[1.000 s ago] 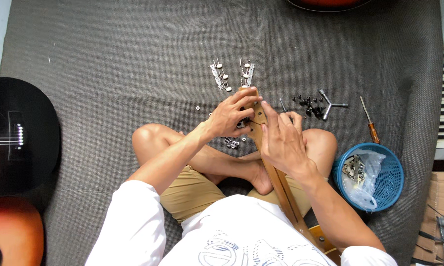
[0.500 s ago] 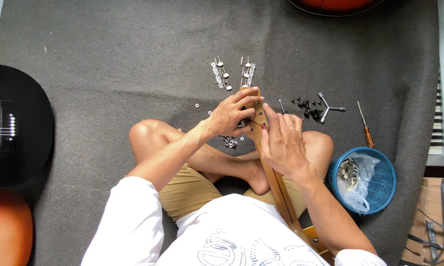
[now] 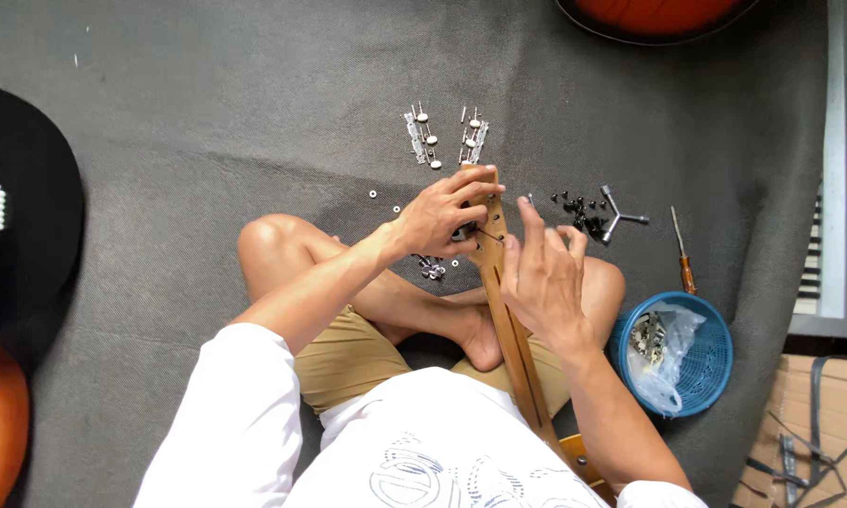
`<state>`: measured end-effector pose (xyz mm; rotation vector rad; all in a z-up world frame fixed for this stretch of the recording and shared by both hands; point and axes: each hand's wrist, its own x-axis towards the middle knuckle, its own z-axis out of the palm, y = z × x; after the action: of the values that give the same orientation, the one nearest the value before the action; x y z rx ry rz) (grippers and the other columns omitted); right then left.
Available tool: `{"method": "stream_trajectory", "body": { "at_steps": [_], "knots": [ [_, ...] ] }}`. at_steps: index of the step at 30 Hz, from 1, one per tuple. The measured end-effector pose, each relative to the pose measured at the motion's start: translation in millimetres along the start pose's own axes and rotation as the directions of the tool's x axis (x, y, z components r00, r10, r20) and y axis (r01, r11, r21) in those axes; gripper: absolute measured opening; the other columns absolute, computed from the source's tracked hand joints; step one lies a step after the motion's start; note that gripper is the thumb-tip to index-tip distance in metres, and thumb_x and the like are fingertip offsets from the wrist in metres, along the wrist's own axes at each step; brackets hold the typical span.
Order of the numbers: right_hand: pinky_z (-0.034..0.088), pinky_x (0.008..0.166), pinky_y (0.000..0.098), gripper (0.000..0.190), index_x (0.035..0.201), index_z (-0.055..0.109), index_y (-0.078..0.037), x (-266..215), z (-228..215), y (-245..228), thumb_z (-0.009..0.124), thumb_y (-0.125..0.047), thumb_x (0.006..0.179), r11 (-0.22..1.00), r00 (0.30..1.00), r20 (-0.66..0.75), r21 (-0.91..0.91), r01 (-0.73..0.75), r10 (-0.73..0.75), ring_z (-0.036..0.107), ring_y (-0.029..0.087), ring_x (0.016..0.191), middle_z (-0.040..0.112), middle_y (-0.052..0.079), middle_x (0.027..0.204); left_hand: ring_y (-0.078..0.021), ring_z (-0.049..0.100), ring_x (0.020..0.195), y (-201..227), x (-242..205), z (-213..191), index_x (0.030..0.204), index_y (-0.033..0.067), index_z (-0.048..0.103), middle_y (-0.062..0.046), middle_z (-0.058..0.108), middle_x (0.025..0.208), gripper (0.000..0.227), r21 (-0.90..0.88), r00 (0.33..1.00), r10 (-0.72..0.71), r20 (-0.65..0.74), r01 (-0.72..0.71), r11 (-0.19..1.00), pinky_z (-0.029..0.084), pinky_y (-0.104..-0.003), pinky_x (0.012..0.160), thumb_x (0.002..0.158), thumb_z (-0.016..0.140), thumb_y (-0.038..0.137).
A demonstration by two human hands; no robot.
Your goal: The person attaches tuning peg components to the headstock of a guitar neck by hand while sitting on the floor.
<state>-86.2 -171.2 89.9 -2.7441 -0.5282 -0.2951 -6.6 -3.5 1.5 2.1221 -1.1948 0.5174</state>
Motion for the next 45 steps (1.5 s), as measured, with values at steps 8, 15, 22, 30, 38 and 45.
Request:
{"method": "stream_trajectory", "body": {
  "at_steps": [8, 15, 22, 30, 38, 45],
  "knots": [
    [0.031, 0.085, 0.0430, 0.040, 0.129, 0.037, -0.003, 1, -4, -4, 0.042, -0.012, 0.090, 0.998, 0.998, -0.017, 0.019, 0.062, -0.061, 0.054, 0.023, 0.070, 0.055, 0.009, 0.067, -0.0271, 0.038, 0.124, 4, 0, -3, 0.077, 0.0159, 0.054, -0.006, 0.053, 0.118, 0.021, -0.003, 0.999, -0.022, 0.026, 0.022, 1.000, 0.050, -0.034, 0.068, 0.063, 0.068, 0.023],
    [0.030, 0.088, 0.0454, 0.035, 0.127, 0.039, -0.003, -2, 1, -1, 0.032, -0.013, 0.094, 0.999, 1.000, 0.016, 0.046, 0.017, -0.018, 0.057, 0.022, 0.071, 0.057, 0.007, 0.063, -0.0280, 0.039, 0.123, 4, 3, -9, 0.076, 0.0160, 0.053, -0.008, 0.053, 0.116, 0.024, -0.014, 1.000, 0.009, 0.017, -0.008, 1.000, 0.050, -0.035, 0.068, 0.061, 0.071, 0.024],
    [0.031, 0.088, 0.0471, 0.039, 0.129, 0.037, 0.000, -2, -5, -6, 0.032, -0.019, 0.095, 0.996, 1.000, 0.016, -0.082, 0.021, -0.020, 0.056, 0.024, 0.072, 0.054, 0.010, 0.067, -0.0280, 0.039, 0.123, -1, 0, -2, 0.076, 0.0162, 0.052, -0.007, 0.052, 0.115, 0.025, -0.039, 1.000, 0.026, -0.010, -0.027, 0.999, 0.048, -0.035, 0.066, 0.061, 0.071, 0.025],
    [0.032, 0.088, 0.0445, 0.041, 0.128, 0.039, -0.002, -2, -12, -8, 0.043, -0.014, 0.090, 0.997, 0.998, 0.011, -0.026, 0.070, -0.069, 0.053, 0.022, 0.070, 0.053, 0.008, 0.069, -0.0286, 0.038, 0.124, -3, -3, 5, 0.075, 0.0171, 0.050, -0.006, 0.051, 0.119, 0.022, -0.066, 0.997, 0.063, -0.052, -0.066, 0.996, 0.048, -0.034, 0.068, 0.065, 0.067, 0.028],
    [0.032, 0.089, 0.0434, 0.034, 0.126, 0.040, -0.002, -6, 4, 2, 0.037, -0.015, 0.094, 0.997, 0.997, -0.032, -0.021, 0.071, -0.072, 0.055, 0.020, 0.067, 0.055, 0.007, 0.065, -0.0286, 0.039, 0.123, 0, 1, -2, 0.075, 0.0161, 0.051, -0.007, 0.052, 0.116, 0.023, -0.045, 0.998, 0.051, -0.046, -0.053, 0.998, 0.048, -0.035, 0.066, 0.062, 0.069, 0.023],
    [0.032, 0.089, 0.0439, 0.037, 0.122, 0.048, -0.004, -5, -7, 0, 0.044, -0.011, 0.086, 0.982, 0.987, -0.005, -0.105, 0.158, -0.160, 0.051, 0.020, 0.072, 0.046, 0.004, 0.072, -0.0279, 0.038, 0.124, -1, 1, 1, 0.075, 0.0167, 0.050, -0.006, 0.052, 0.116, 0.022, -0.042, 0.997, 0.055, -0.048, -0.057, 0.998, 0.047, -0.033, 0.066, 0.063, 0.068, 0.022]
  ]
}}
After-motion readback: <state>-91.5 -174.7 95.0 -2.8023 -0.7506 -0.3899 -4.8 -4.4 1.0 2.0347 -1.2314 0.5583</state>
